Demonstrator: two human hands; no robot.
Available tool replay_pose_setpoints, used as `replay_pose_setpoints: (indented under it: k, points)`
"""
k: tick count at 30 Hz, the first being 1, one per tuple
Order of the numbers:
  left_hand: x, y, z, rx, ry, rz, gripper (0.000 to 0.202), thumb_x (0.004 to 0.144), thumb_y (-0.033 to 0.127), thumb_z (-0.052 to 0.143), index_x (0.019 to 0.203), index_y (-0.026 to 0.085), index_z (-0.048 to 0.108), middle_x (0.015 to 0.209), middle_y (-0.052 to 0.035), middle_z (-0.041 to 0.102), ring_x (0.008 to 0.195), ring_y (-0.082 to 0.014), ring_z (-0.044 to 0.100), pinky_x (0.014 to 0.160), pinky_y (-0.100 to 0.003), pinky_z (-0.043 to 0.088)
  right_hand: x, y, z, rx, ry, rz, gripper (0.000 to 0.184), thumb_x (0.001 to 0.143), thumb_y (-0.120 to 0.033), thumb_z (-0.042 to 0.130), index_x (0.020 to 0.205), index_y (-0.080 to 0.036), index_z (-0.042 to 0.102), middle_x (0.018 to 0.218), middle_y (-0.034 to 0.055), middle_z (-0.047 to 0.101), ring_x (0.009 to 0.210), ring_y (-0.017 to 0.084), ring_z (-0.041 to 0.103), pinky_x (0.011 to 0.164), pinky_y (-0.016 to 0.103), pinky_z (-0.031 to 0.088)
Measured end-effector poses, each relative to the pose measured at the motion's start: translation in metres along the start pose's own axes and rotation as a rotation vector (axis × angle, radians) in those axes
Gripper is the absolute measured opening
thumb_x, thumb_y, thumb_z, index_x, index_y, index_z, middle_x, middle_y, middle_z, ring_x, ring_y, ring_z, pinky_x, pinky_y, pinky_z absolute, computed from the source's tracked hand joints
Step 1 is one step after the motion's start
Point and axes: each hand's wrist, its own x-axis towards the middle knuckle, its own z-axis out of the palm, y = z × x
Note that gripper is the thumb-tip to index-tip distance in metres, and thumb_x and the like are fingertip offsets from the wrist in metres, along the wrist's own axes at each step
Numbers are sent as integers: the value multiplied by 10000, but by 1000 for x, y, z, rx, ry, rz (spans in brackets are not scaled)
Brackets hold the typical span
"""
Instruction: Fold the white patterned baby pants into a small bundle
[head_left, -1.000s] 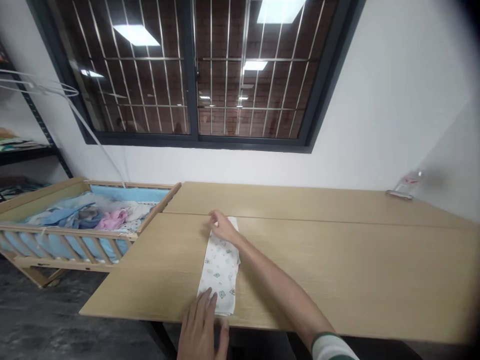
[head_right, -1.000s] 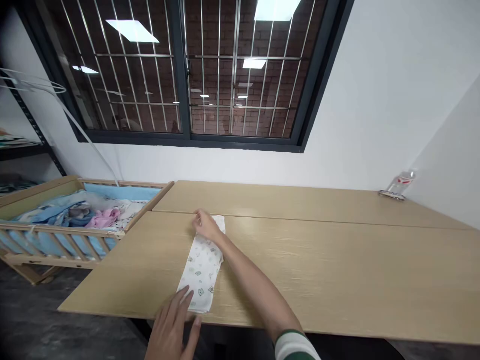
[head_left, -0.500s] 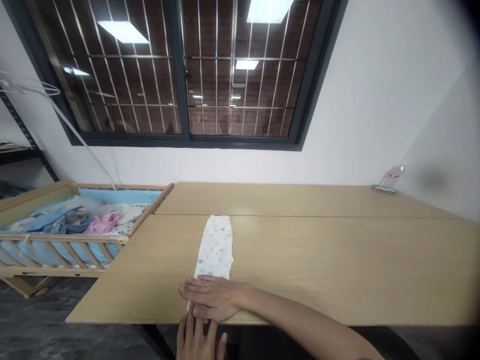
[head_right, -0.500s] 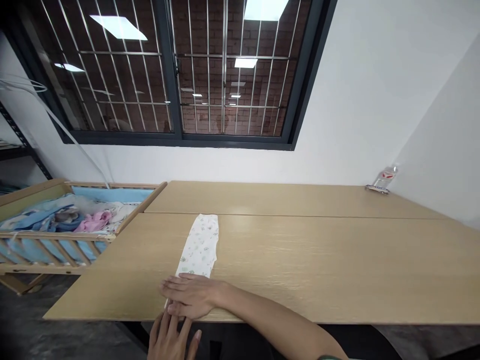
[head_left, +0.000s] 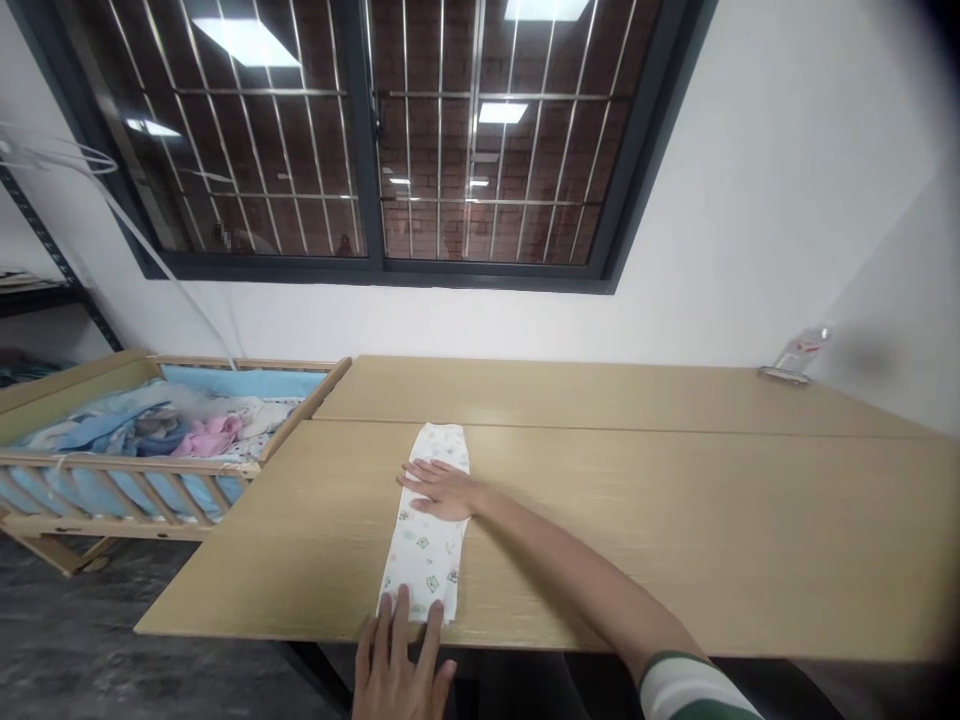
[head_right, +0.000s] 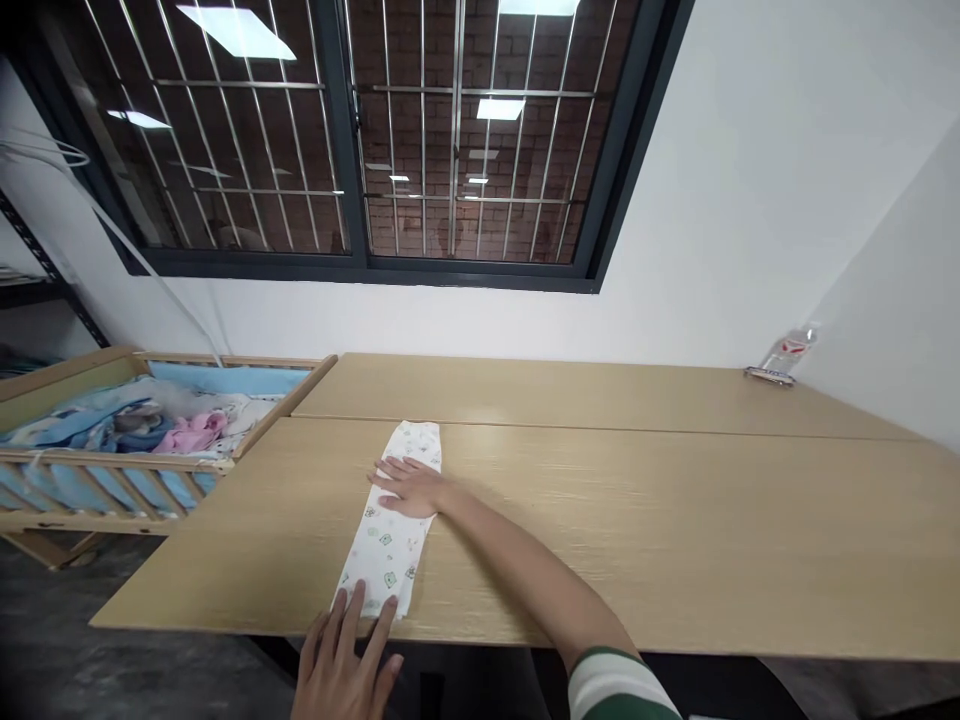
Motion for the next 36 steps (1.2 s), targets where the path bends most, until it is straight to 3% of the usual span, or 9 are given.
replay_pose_setpoints:
  k: [10, 15, 20, 25, 28, 31, 36]
  points:
    - [6, -4, 0, 46, 97, 81, 543, 848, 470, 665, 1353, 273, 640, 1247, -181, 699, 1151, -386, 631, 941, -496, 436, 32, 75, -23, -108, 106, 197, 681, 1049, -592, 241, 1634, -243, 231, 1711, 54, 95, 1591, 237, 49, 1276, 433, 27]
    - [6, -3, 1, 54, 110, 81, 527, 857, 493, 645, 1337, 276, 646, 1226, -180, 710, 1127, -380, 648, 906, -489, 461, 38, 88, -25, -122, 150, 211, 674, 1057, -557, 222, 1639, -217, 210, 1701, 75, 173, 1580, 231, 144, 1273, 443, 85]
    - [11, -1, -9, 32, 37, 40, 512, 847, 430, 656, 1339, 289, 645, 1292, -181, 688, 1132, -367, 654, 885, -489, 474, 44, 86, -23, -213, 207, 209, 626, 1062, -487, 282, 1608, -181, 311, 1676, 109, 276, 1566, 241, 204, 1272, 452, 105]
    - [16, -12, -16, -31, -2, 22, 490, 901, 445, 605, 1366, 292, 617, 1318, -131, 690, 1136, -309, 667, 896, -471, 476, 36, 51, -32, -343, 353, 155, 623, 986, -280, 497, 1567, -98, 365, 1659, 191, 289, 1554, 291, 229, 1269, 463, 143]
    - [18, -26, -14, -127, 23, 16, 456, 944, 437, 578, 1351, 235, 611, 1338, -119, 684, 1168, -273, 662, 922, -443, 480, 9, 10, -34, -274, 441, 199, 524, 963, -187, 507, 1485, -136, 489, 1567, 205, 442, 1427, 315, 443, 1174, 477, 342]
    - [22, -44, -14, -251, 40, -33, 374, 980, 326, 540, 1336, 225, 594, 1396, -111, 649, 1237, -250, 635, 953, -419, 486, -32, -37, -27, -90, 387, 171, 327, 993, -176, 457, 1217, -176, 695, 1190, 138, 710, 1098, 257, 664, 947, 380, 511]
    - [32, -70, -15, -532, -41, 33, 286, 1019, 298, 509, 1282, 233, 602, 1226, -70, 740, 1119, -196, 698, 929, -349, 550, -100, -94, -1, 194, 287, -17, 267, 1022, -309, 525, 1136, -207, 743, 1095, 81, 754, 986, 200, 697, 880, 291, 516]
